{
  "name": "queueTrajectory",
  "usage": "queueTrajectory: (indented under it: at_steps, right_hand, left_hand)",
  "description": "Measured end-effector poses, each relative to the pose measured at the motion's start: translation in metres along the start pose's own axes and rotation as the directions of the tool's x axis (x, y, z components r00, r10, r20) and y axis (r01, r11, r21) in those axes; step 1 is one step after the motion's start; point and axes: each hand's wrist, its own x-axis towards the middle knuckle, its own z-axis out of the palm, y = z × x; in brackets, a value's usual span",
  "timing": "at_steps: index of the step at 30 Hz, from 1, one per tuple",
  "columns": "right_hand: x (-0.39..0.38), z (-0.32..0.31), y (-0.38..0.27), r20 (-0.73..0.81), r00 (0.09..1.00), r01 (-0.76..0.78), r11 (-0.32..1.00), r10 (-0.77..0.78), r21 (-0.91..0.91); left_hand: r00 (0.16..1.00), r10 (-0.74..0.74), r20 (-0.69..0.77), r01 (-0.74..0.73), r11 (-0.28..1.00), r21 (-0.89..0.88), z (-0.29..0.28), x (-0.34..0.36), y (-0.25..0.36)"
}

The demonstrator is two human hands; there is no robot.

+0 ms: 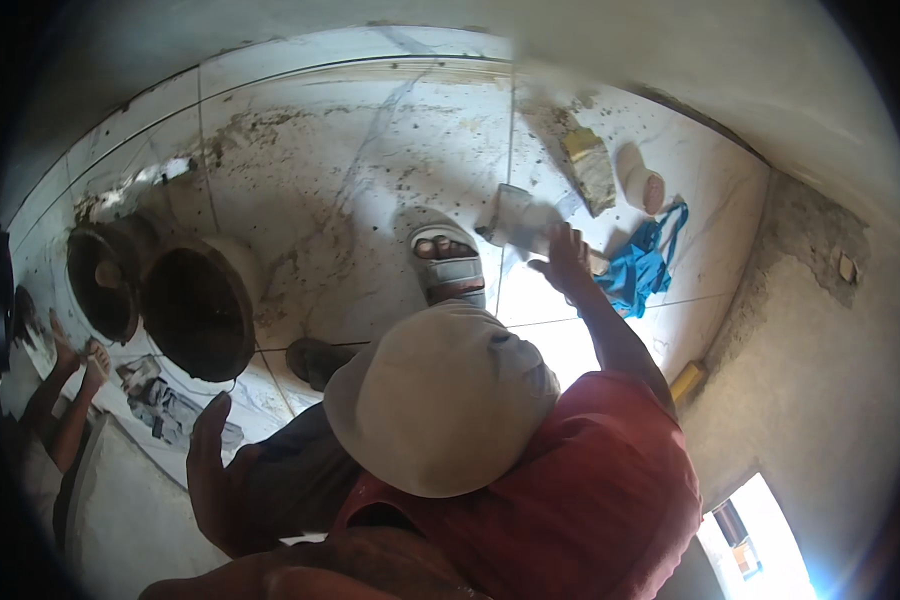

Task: The person cleans a wall edge with a cloth, applies mortar from a bucket to the gap between tiles and the wall, and uses an axe to chip away excess material from the wall edge.

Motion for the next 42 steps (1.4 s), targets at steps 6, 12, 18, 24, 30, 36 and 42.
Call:
queueTrajectory:
  at_steps: [6,12,18,24,30,36,42]
  right_hand:
    - [0.029,-0.035,-0.003,0.032,0.997,0.051,0.926,-0.068,0.375]
    - [0.148,-0.126,-0.016,-0.286,0.954,0.185,0.931,-0.093,0.315]
    - [0.196,-0.107,0.007,-0.372,0.918,0.213,0.962,-0.137,0.171]
    - [0.202,-0.104,0.011,-0.315,0.945,0.141,0.979,-0.088,0.148]
    - [0.213,-0.126,0.003,-0.147,0.987,0.065,0.998,-0.061,0.019]
    - [0.229,-0.166,-0.001,-0.074,0.977,0.199,0.98,-0.199,-0.008]
    - [0.243,-0.188,0.01,-0.077,0.902,0.425,0.905,-0.426,-0.029]
  left_hand:
    - [0.998,0.043,0.045,-0.043,0.999,0.0,0.002,0.007,-0.007]
    - [0.998,0.053,0.03,-0.054,0.998,0.027,0.001,0.0,-0.004]
    - [0.999,-0.009,0.031,0.009,1.0,-0.014,0.004,-0.011,-0.003]
    - [0.999,0.012,-0.05,-0.012,1.0,0.0,-0.006,-0.003,0.011]
    - [0.999,0.022,0.027,-0.022,1.0,-0.006,0.002,-0.001,-0.007]
    - [0.999,0.022,0.049,-0.021,1.0,-0.02,-0.002,0.003,-0.011]
    - [0.997,0.049,0.065,-0.046,0.998,-0.051,-0.003,0.004,-0.017]
